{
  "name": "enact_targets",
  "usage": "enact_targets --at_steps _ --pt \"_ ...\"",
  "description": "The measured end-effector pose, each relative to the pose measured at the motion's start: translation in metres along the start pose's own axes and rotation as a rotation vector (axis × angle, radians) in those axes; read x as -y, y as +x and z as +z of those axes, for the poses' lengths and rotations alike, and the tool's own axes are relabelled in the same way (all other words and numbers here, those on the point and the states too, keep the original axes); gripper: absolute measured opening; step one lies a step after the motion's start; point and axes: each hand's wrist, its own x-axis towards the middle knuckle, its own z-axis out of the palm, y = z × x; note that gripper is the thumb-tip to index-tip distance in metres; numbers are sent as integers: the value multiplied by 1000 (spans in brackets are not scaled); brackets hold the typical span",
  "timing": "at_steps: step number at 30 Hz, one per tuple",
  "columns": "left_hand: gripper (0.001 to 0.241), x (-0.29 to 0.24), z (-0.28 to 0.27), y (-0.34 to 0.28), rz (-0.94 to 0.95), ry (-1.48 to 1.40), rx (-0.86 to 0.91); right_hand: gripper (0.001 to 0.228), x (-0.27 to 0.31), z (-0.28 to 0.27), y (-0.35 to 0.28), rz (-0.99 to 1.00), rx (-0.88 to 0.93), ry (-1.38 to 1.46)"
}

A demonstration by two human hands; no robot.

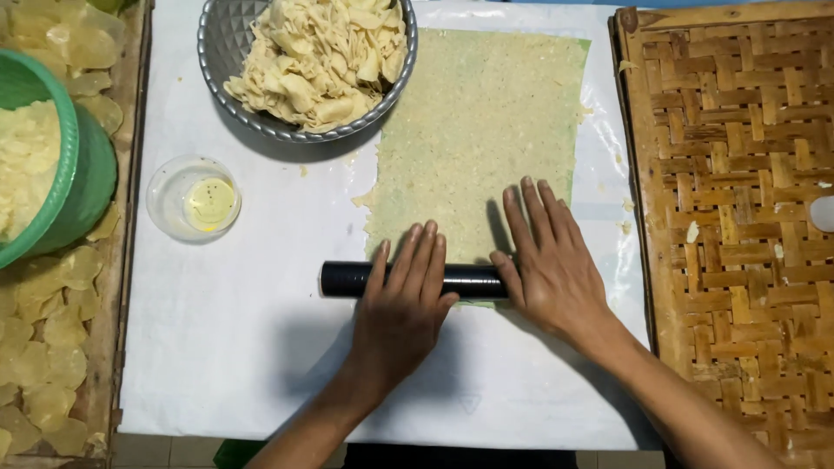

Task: Rolling out dough and using a circular cutter to shape food items on a flat surface.

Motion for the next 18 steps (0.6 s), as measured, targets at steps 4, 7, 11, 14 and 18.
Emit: enact_targets --at_steps 4,7,11,14,18 --pt "64 3 3 5 -3 36 15 72 -3 -2 9 14 54 10" --pt "65 9 7 27 -10 40 -135 72 -4 -12 29 100 103 162" --pt "64 1 5 11 -11 50 -141 76 -4 0 12 76 47 103" --pt "60 -14 -8 -13 -15 86 -60 75 2 11 -16 -9 -40 -30" --pt "54 -28 -11 -51 13 98 48 70 15 16 -52 -90 -111 -108"
